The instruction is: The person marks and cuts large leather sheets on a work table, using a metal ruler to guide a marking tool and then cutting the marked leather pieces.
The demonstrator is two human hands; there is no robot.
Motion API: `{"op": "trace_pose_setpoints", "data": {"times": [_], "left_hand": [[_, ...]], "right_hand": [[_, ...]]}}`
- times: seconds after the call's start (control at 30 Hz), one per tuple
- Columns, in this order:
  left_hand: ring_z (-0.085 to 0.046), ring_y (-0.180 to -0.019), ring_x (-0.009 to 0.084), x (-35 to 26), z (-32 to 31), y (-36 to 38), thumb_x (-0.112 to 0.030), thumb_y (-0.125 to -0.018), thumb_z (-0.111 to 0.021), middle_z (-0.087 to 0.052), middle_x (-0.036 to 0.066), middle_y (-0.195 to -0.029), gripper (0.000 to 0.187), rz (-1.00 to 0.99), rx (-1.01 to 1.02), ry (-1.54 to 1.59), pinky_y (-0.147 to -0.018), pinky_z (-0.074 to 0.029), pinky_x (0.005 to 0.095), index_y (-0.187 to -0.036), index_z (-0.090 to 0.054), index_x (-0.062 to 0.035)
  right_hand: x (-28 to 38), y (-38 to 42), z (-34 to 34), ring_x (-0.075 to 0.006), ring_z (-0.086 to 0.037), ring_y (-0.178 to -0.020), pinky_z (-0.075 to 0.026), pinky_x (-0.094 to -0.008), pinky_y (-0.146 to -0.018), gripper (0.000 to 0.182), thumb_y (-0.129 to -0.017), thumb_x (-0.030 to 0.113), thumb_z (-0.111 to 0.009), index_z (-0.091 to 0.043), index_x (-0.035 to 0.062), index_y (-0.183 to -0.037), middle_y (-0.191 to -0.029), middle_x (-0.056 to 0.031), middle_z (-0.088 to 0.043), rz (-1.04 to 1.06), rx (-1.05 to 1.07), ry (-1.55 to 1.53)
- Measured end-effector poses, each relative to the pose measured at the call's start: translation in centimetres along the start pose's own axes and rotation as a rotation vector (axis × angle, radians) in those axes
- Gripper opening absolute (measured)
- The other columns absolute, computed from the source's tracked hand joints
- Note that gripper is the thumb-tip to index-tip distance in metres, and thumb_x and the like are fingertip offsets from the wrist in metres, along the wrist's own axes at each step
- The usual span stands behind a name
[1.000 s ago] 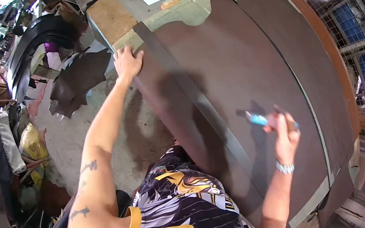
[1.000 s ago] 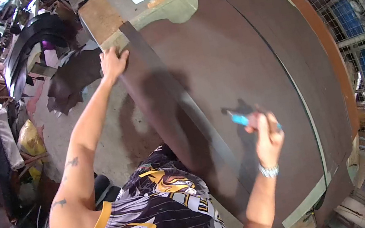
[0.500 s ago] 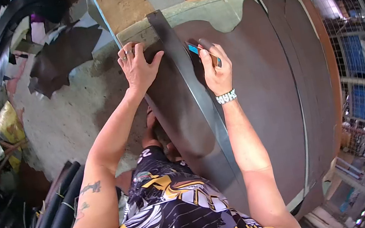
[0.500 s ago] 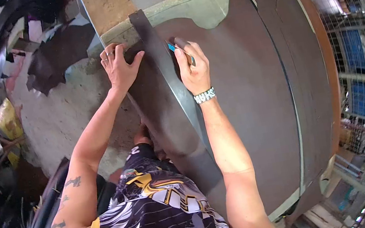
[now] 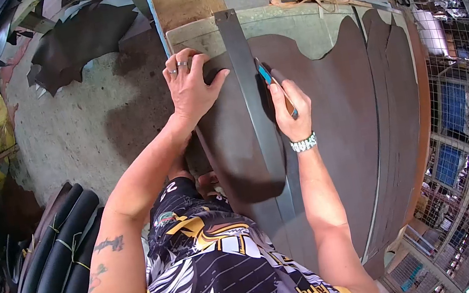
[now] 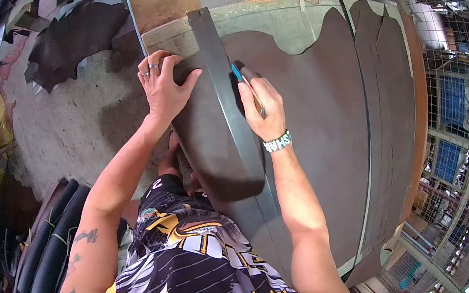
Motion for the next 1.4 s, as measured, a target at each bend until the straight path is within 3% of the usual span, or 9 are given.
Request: {"op": "trace_pose_setpoints", "data": {"times": [0.13, 0.43, 0.57, 0.77, 0.87, 1.2, 1.4], "left_hand": [[-0.048, -0.117, 0.0311, -0.2, 0.1, -0.2, -0.035, -0.073, -0.09, -0.056, 0.007, -0.118, 0.046, -0.011, -0.02, 0.001, -0.101, -0.037, 0.0443, -0.106, -0.068, -0.011], [-0.048, -0.116, 0.0313, -0.3, 0.0, -0.3, -0.034, -0.073, -0.09, -0.057, 0.007, -0.118, 0.044, -0.012, -0.012, 0.009, -0.101, -0.037, 0.0443, -0.104, -0.068, -0.0115], [-0.05, -0.119, 0.0297, -0.6, 0.1, -0.3, -0.034, -0.075, -0.089, -0.059, 0.006, -0.119, 0.042, -0.044, 0.0, -0.031, -0.103, -0.035, 0.044, -0.108, -0.071, -0.0138], [-0.053, -0.121, 0.0275, -0.5, -0.3, -0.2, -0.033, -0.081, -0.085, -0.062, 0.004, -0.119, 0.042, -0.119, 0.06, -0.033, -0.105, -0.034, 0.0437, -0.118, -0.074, -0.0165], [-0.053, -0.121, 0.0274, -0.6, -0.3, -0.2, -0.034, -0.082, -0.084, -0.063, 0.004, -0.118, 0.042, -0.121, 0.067, -0.032, -0.106, -0.035, 0.0435, -0.12, -0.074, -0.0165], [-0.055, -0.116, 0.0272, -0.5, -0.2, -0.2, -0.034, -0.083, -0.083, -0.063, 0.005, -0.115, 0.043, -0.149, 0.084, -0.011, -0.102, -0.037, 0.0422, -0.119, -0.073, -0.0133], [-0.055, -0.114, 0.0296, -0.5, -0.2, 0.0, -0.032, -0.084, -0.082, -0.061, 0.008, -0.115, 0.044, -0.162, 0.101, 0.018, -0.1, -0.04, 0.0428, -0.12, -0.071, -0.0096]], "right_hand": [[0.3, -1.1, -0.5, -0.0271, -0.051, -0.065, -0.043, -0.0391, -0.061, 0.017, -0.098, 0.004, -0.066, -0.058, -0.003, -0.085, -0.073, -0.0131, -0.053, 0.034, 0.029, -0.032], [-0.1, -0.9, -0.2, -0.0297, -0.054, -0.067, -0.044, -0.0411, -0.063, 0.012, -0.096, 0.001, -0.067, -0.06, -0.004, -0.088, -0.075, -0.0143, -0.057, 0.042, 0.023, -0.032], [-0.4, -1.1, -0.5, -0.0246, -0.051, -0.064, -0.044, -0.0372, -0.06, 0.009, -0.098, 0.003, -0.068, -0.065, -0.0053, -0.096, -0.074, -0.0117, -0.054, 0.145, 0.015, -0.001], [0.0, -2.1, -1.3, -0.0255, -0.051, -0.062, -0.043, -0.0374, -0.058, 0.014, -0.096, 0.0, -0.068, -0.058, -0.0035, -0.087, -0.073, -0.0126, -0.054, 0.13, 0.027, 0.034], [0.2, -2.6, -1.4, -0.0347, -0.059, -0.068, -0.047, -0.0459, -0.063, 0.01, -0.095, 0.002, -0.067, -0.061, -0.0035, -0.09, -0.075, -0.0175, -0.06, 0.101, 0.025, 0.047], [-0.5, -4.3, -2.8, -0.0374, -0.058, -0.066, -0.046, -0.0469, -0.061, 0.017, -0.096, 0.004, -0.067, -0.057, -0.0027, -0.084, -0.073, -0.0186, -0.057, 0.121, -0.02, 0.062], [-0.2, -6.9, -2.9, -0.0411, -0.055, -0.065, -0.044, -0.0457, -0.059, 0.026, -0.1, 0.013, -0.064, -0.051, 0.0001, -0.081, -0.071, -0.0212, -0.054, 0.021, 0.007, -0.021]]}}
Point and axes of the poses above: each hand's wrist, its own y-axis away from the middle knuckle, its own z-axis out of the back of the hand, x = y × z, the point moved 4 cm from there along -y, towards the middle knuckle
